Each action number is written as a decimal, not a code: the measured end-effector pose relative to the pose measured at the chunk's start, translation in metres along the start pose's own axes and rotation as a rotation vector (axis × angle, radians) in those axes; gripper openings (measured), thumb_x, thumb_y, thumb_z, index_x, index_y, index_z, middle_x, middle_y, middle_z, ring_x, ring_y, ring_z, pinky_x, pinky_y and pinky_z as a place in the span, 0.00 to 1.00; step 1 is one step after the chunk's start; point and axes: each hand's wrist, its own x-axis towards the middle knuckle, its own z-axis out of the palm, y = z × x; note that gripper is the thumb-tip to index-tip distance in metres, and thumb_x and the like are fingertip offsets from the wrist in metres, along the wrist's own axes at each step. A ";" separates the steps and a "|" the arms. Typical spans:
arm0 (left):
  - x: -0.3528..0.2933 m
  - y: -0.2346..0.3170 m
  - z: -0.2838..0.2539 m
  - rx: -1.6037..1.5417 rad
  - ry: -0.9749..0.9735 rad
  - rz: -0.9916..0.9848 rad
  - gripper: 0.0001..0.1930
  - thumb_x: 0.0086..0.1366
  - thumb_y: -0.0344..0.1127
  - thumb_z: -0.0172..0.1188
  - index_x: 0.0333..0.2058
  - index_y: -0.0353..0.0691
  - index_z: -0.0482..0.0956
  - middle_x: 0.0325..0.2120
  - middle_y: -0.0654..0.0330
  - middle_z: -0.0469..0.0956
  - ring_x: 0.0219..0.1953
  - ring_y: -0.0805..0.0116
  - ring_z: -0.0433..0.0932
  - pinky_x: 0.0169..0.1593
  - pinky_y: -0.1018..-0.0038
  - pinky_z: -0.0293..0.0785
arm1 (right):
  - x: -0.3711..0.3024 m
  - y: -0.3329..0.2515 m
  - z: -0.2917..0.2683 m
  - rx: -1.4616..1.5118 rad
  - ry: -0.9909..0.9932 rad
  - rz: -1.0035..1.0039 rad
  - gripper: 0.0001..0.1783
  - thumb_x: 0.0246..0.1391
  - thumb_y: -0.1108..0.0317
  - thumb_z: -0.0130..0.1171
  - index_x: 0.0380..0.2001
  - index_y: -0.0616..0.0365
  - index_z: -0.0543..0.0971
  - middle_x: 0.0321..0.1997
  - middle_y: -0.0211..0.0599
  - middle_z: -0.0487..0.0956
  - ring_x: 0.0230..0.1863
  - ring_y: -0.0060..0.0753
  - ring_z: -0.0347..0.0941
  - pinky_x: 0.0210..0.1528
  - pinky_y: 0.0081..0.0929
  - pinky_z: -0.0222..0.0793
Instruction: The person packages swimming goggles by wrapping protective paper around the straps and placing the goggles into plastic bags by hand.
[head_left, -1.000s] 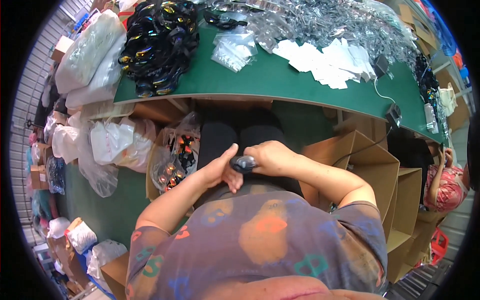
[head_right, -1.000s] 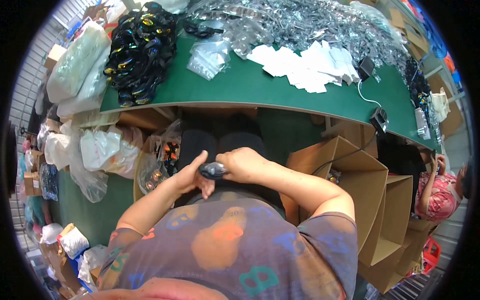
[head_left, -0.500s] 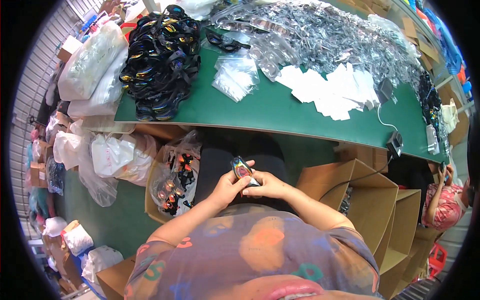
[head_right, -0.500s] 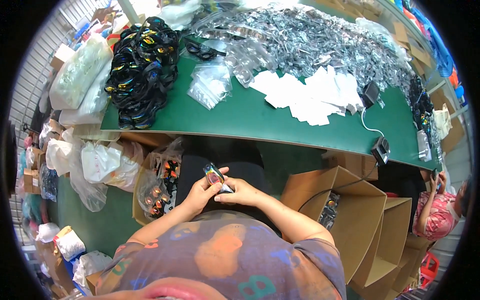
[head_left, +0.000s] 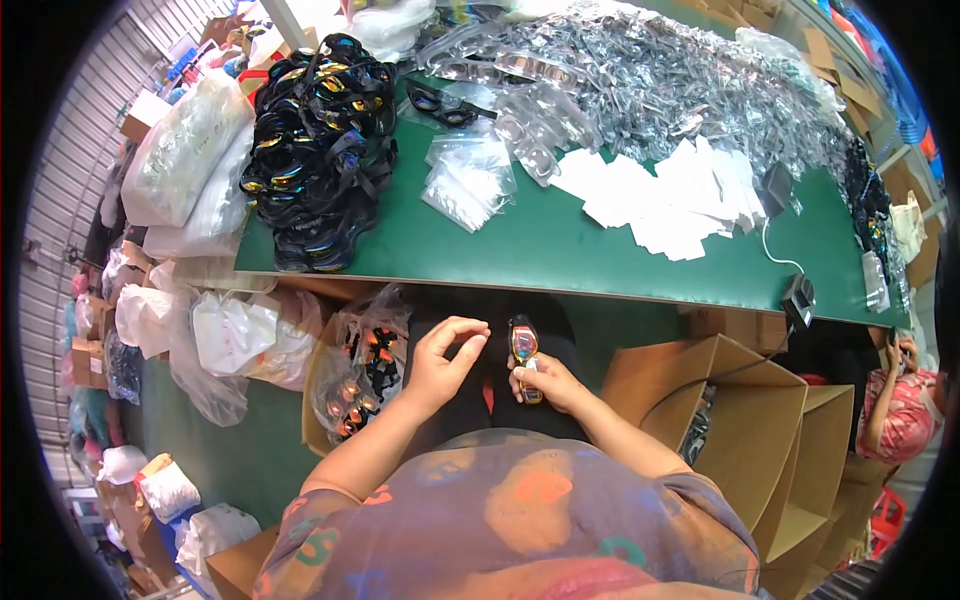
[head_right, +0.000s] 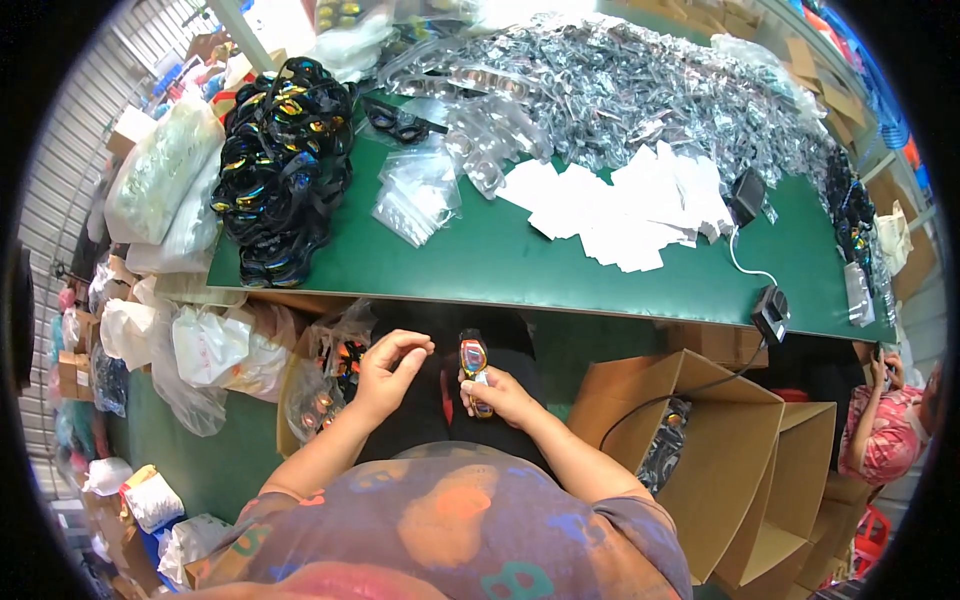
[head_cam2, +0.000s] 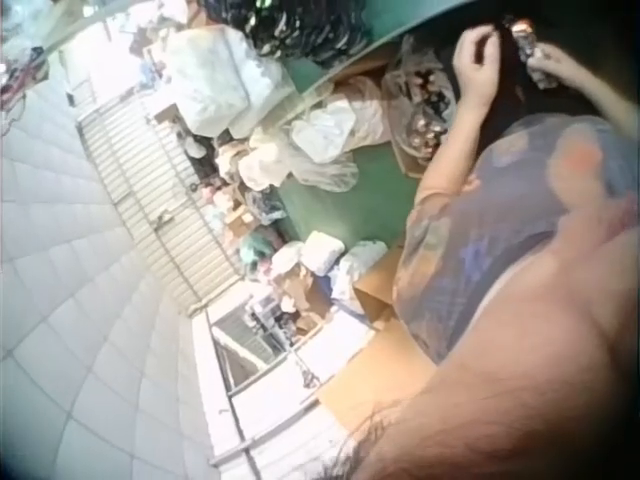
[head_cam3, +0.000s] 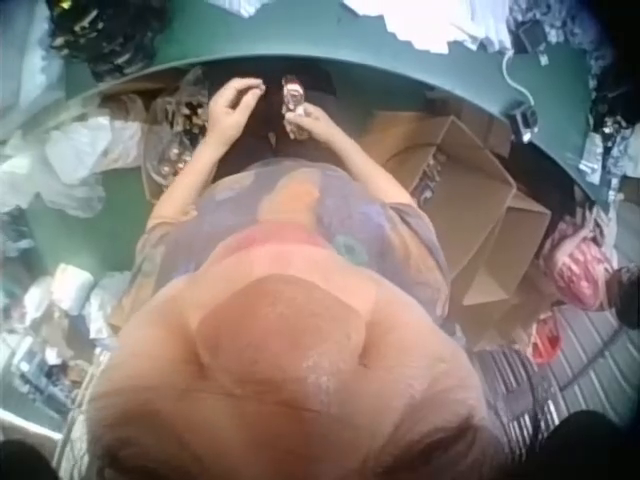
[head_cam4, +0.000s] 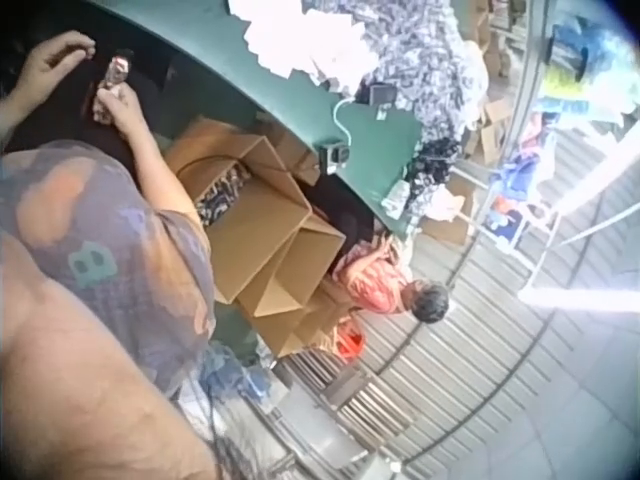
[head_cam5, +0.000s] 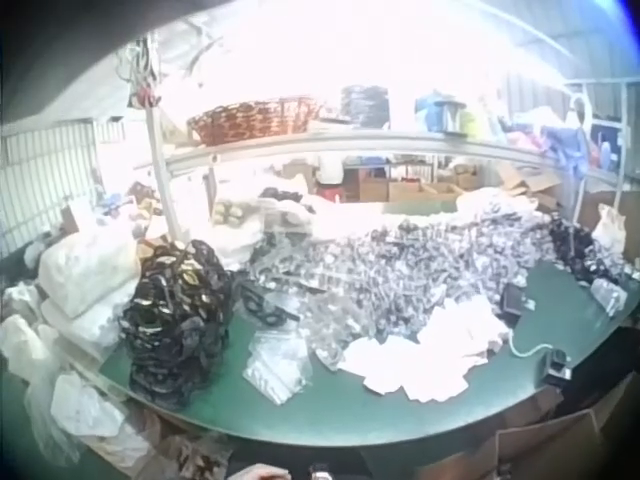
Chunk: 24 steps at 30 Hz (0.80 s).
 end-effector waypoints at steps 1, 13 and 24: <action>0.009 0.013 -0.005 0.084 -0.003 0.079 0.06 0.67 0.26 0.61 0.41 0.34 0.82 0.36 0.57 0.83 0.41 0.67 0.82 0.47 0.72 0.77 | 0.001 0.001 -0.001 0.015 0.001 -0.007 0.13 0.65 0.63 0.59 0.48 0.56 0.72 0.31 0.32 0.77 0.31 0.26 0.75 0.36 0.25 0.71; 0.090 0.050 -0.012 0.034 0.050 0.301 0.05 0.69 0.24 0.58 0.41 0.32 0.81 0.36 0.58 0.81 0.39 0.71 0.80 0.46 0.76 0.75 | 0.000 0.003 0.001 -0.010 -0.021 -0.031 0.14 0.65 0.63 0.59 0.49 0.58 0.72 0.32 0.31 0.76 0.32 0.25 0.75 0.38 0.27 0.72; 0.106 0.059 0.036 0.185 -0.103 0.378 0.04 0.66 0.23 0.61 0.38 0.33 0.82 0.35 0.56 0.82 0.38 0.68 0.81 0.45 0.75 0.76 | -0.012 0.003 -0.009 -0.028 0.036 0.014 0.14 0.65 0.62 0.62 0.48 0.55 0.74 0.31 0.28 0.77 0.33 0.22 0.75 0.35 0.24 0.73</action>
